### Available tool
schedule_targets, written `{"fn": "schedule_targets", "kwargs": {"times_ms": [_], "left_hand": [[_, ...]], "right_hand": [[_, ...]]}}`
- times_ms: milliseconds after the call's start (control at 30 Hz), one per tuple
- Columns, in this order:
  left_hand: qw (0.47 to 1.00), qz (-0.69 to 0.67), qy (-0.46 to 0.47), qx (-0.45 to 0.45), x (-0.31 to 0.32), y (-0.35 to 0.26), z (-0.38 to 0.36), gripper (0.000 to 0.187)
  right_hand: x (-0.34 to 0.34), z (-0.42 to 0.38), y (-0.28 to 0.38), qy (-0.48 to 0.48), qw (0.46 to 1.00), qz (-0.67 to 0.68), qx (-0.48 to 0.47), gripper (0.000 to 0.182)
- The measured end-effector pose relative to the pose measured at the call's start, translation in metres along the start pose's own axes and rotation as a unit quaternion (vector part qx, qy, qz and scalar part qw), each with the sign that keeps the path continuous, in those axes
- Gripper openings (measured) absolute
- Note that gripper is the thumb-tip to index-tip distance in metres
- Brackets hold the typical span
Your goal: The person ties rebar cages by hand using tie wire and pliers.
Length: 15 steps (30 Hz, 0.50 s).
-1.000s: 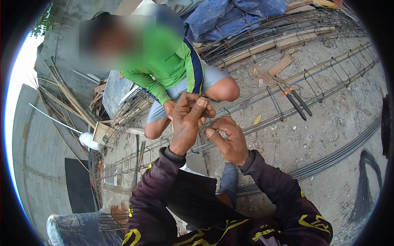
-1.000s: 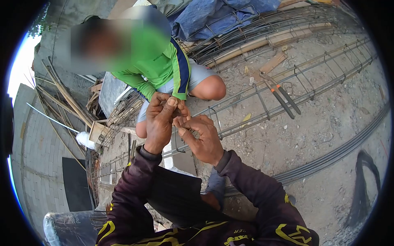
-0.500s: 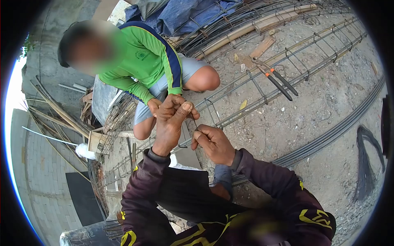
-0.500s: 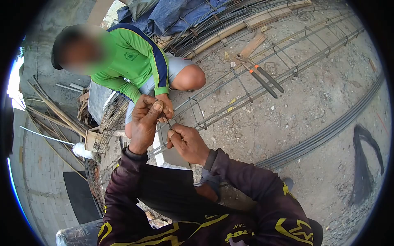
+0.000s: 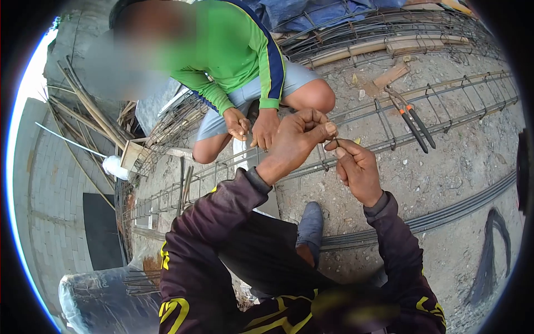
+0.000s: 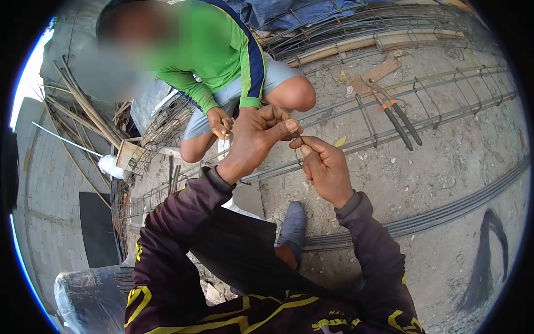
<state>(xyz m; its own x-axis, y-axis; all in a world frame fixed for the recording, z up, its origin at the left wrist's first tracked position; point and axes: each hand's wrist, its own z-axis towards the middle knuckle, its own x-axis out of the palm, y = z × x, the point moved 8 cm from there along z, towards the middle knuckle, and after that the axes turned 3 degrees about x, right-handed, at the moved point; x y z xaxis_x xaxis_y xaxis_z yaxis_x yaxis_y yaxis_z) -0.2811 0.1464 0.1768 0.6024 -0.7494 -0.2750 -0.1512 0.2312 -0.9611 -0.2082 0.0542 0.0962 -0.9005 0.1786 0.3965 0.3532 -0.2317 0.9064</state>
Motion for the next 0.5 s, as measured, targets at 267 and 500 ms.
{"fn": "schedule_targets", "kwargs": {"times_ms": [267,500], "left_hand": [[1.000,0.015,0.016,-0.007,-0.005,-0.010,-0.002,0.019],[0.993,-0.058,0.081,0.057,-0.004,-0.014,-0.008,0.017]], "right_hand": [[0.033,-0.010,0.001,0.052,0.979,0.185,0.066,0.040],[0.052,-0.012,-0.004,0.145,0.919,0.359,0.075,0.026]]}}
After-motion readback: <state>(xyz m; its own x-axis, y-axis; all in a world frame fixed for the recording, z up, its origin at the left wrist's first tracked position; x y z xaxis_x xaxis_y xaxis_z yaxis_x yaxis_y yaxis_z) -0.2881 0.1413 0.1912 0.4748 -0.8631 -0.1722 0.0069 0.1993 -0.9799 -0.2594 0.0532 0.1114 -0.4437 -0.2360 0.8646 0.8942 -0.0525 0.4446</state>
